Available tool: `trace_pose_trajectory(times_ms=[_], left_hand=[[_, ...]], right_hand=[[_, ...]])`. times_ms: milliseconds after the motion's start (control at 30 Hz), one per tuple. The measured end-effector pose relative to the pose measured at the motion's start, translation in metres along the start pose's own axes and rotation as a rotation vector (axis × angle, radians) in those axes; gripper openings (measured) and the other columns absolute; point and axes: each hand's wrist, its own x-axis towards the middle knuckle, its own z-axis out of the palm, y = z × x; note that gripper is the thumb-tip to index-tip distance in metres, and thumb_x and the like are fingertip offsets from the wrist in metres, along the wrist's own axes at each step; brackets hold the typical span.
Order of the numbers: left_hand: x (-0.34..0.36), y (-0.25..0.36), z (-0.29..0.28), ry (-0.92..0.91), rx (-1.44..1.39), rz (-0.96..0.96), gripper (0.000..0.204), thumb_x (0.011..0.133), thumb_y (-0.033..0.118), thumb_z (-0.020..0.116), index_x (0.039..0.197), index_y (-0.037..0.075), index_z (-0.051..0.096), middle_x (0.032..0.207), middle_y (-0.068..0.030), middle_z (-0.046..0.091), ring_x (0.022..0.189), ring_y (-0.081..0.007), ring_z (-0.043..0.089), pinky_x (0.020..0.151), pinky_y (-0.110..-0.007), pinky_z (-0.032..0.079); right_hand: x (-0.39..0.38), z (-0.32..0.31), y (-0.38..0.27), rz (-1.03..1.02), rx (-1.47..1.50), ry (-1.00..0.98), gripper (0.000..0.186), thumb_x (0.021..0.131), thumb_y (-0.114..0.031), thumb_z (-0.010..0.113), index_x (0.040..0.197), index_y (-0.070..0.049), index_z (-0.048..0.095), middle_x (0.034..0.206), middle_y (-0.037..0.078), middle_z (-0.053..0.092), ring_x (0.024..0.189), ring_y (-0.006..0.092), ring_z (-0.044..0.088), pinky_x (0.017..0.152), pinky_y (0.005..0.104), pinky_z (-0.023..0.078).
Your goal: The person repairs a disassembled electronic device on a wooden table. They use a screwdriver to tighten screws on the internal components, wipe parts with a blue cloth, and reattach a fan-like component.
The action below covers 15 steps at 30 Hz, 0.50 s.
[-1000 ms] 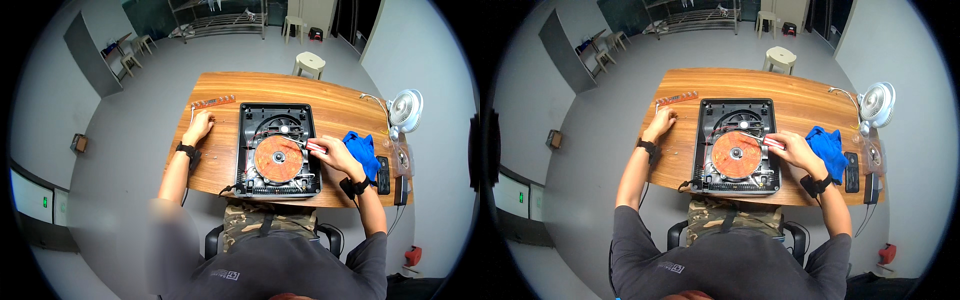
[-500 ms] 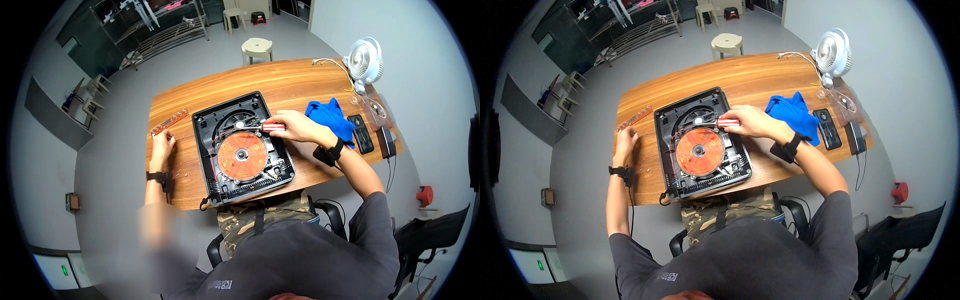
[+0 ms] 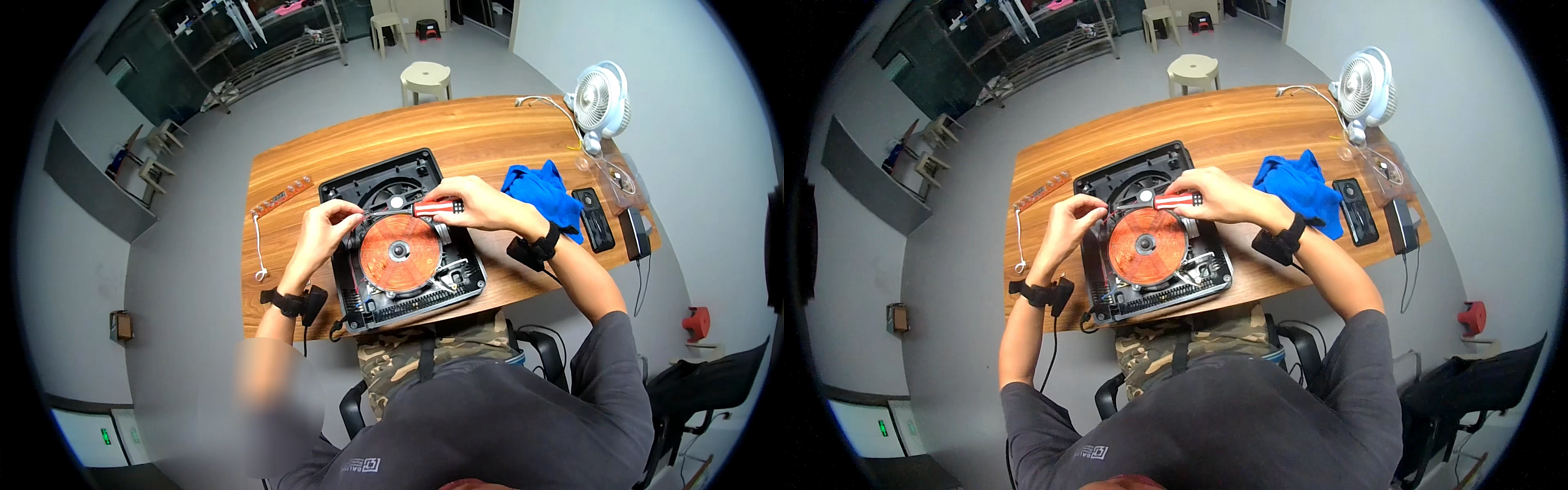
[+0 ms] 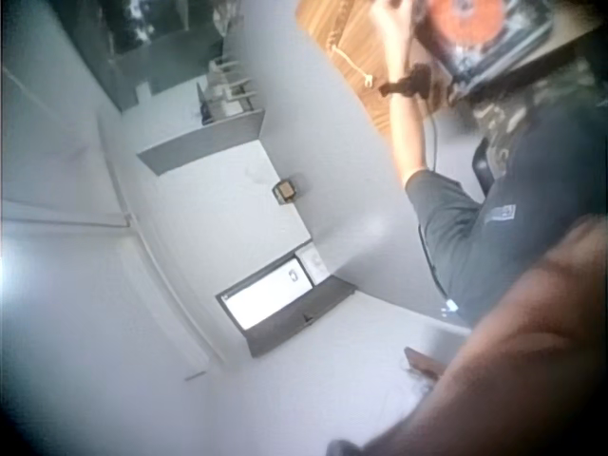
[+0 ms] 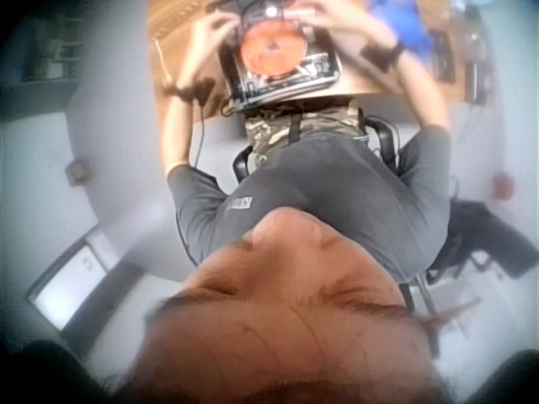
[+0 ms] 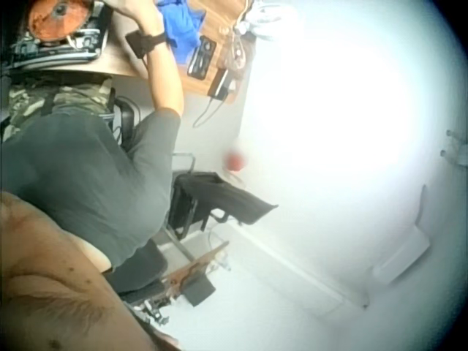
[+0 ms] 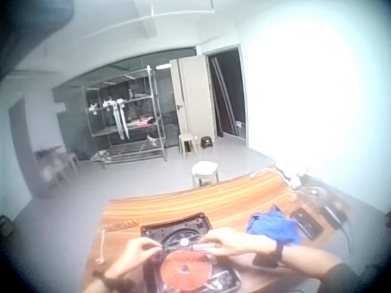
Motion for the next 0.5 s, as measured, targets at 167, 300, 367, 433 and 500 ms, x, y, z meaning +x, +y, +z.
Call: trace_pose_trajectory(times_ms=[167, 300, 367, 433, 500], left_hand=[[0.004, 0.0, 0.008, -0.003, -0.049, 0.004, 0.015, 0.094, 0.008, 0.073, 0.105, 0.0, 0.075, 0.092, -0.0064, 0.077, 0.084, -0.0089, 0.07, 0.074, -0.024, 0.056], [0.003, 0.003, 0.011, -0.039, -0.137, -0.012, 0.012, 0.096, 0.006, 0.07, 0.105, -0.001, 0.073, 0.093, -0.0061, 0.075, 0.088, -0.0117, 0.071, 0.075, -0.026, 0.056], [0.002, 0.005, 0.013, -0.041, -0.179, -0.019, 0.012, 0.096, 0.006, 0.069, 0.105, -0.001, 0.073, 0.094, -0.0063, 0.075, 0.089, -0.0121, 0.071, 0.077, -0.026, 0.057], [0.0, 0.005, 0.014, -0.032, -0.218, -0.016, 0.012, 0.096, 0.005, 0.069, 0.106, -0.001, 0.073, 0.096, -0.0064, 0.075, 0.089, -0.0123, 0.071, 0.078, -0.026, 0.057], [0.001, 0.007, 0.015, -0.035, -0.215, 0.004, 0.012, 0.096, 0.005, 0.069, 0.106, -0.001, 0.073, 0.097, -0.0065, 0.075, 0.09, -0.0123, 0.072, 0.08, -0.026, 0.058]], right_hand=[[0.0, -0.002, -0.006, -0.019, 0.013, 0.003, 0.036, 0.089, -0.023, 0.074, 0.119, -0.003, 0.071, 0.103, 0.018, 0.071, 0.096, 0.034, 0.069, 0.084, 0.042, 0.055], [-0.001, -0.002, -0.006, -0.022, 0.012, 0.006, 0.036, 0.089, -0.022, 0.074, 0.119, -0.002, 0.071, 0.104, 0.018, 0.071, 0.096, 0.0347, 0.068, 0.084, 0.0419, 0.055], [-0.003, -0.003, -0.004, -0.024, 0.003, 0.022, 0.036, 0.089, -0.022, 0.074, 0.119, -0.002, 0.071, 0.105, 0.018, 0.071, 0.096, 0.0349, 0.068, 0.084, 0.0419, 0.055], [-0.004, -0.004, -0.004, -0.014, 0.005, 0.026, 0.036, 0.089, -0.021, 0.074, 0.119, -0.002, 0.07, 0.105, 0.018, 0.071, 0.097, 0.0353, 0.068, 0.084, 0.0419, 0.055], [-0.005, -0.005, -0.005, -0.004, 0.011, 0.026, 0.036, 0.089, -0.02, 0.074, 0.119, -0.002, 0.07, 0.105, 0.018, 0.071, 0.097, 0.035, 0.068, 0.085, 0.0415, 0.055]])
